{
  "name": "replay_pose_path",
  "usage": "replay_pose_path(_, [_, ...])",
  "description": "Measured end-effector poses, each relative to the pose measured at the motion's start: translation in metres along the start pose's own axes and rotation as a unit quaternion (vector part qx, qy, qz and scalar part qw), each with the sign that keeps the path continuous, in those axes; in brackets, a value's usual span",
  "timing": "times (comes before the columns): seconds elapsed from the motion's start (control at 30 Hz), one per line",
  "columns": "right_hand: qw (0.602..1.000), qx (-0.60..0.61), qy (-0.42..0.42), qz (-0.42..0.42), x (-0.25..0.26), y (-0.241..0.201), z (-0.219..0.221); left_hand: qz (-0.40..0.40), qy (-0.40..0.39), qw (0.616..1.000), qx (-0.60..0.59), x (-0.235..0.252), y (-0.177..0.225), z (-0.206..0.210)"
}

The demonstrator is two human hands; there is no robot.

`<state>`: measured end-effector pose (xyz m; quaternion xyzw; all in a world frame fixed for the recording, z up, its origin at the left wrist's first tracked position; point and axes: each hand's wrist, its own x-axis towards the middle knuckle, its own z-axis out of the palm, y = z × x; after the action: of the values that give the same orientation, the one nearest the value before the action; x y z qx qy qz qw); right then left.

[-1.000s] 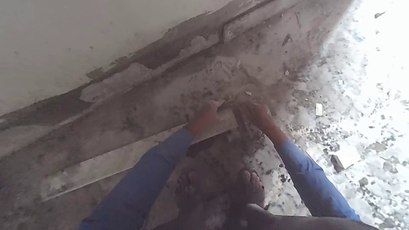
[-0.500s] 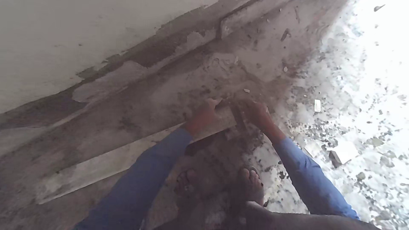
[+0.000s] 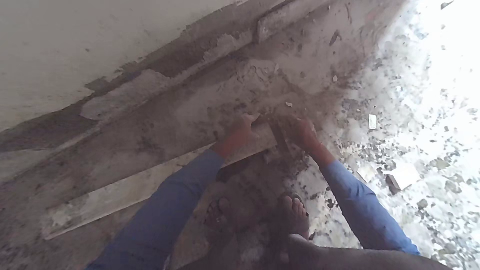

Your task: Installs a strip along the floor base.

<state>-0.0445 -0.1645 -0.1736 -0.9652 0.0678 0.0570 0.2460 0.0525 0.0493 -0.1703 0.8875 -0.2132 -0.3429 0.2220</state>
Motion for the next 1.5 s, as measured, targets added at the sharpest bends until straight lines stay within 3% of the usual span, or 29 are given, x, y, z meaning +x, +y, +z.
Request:
replay_pose_path(0.53, [0.999,0.010,0.029,-0.011,-0.006,0.000,0.003,0.018,0.004,1.000,-0.017,-0.004,0.000,-0.002])
replay_pose_path(0.73, [0.980,0.042,-0.160,0.106,-0.034,-0.017,-0.025,0.021,0.000,1.000,-0.021,-0.003,0.002,-0.004])
replay_pose_path(0.8, [0.970,0.048,-0.213,0.103,-0.049,-0.020,-0.037,0.024,0.005,0.999,-0.021,-0.003,0.001,-0.004])
replay_pose_path(0.93, [0.984,0.109,-0.120,0.073,-0.065,-0.002,-0.036,0.025,0.010,0.999,-0.017,-0.005,0.003,-0.004])
replay_pose_path(1.1, [0.992,0.095,-0.045,0.067,-0.033,0.009,-0.023,0.027,-0.011,1.000,0.006,-0.001,0.003,-0.008])
replay_pose_path(1.17, [0.994,0.107,-0.012,0.026,-0.020,0.008,-0.017,0.032,-0.017,0.999,0.005,-0.002,0.003,-0.010])
replay_pose_path(1.33, [0.996,0.062,0.019,-0.066,-0.007,0.008,-0.002,0.035,-0.012,0.999,0.010,0.002,-0.009,-0.003])
replay_pose_path(1.5, [1.000,0.002,0.002,-0.011,-0.009,-0.001,-0.005,0.031,-0.016,0.999,-0.014,0.005,-0.010,-0.002])
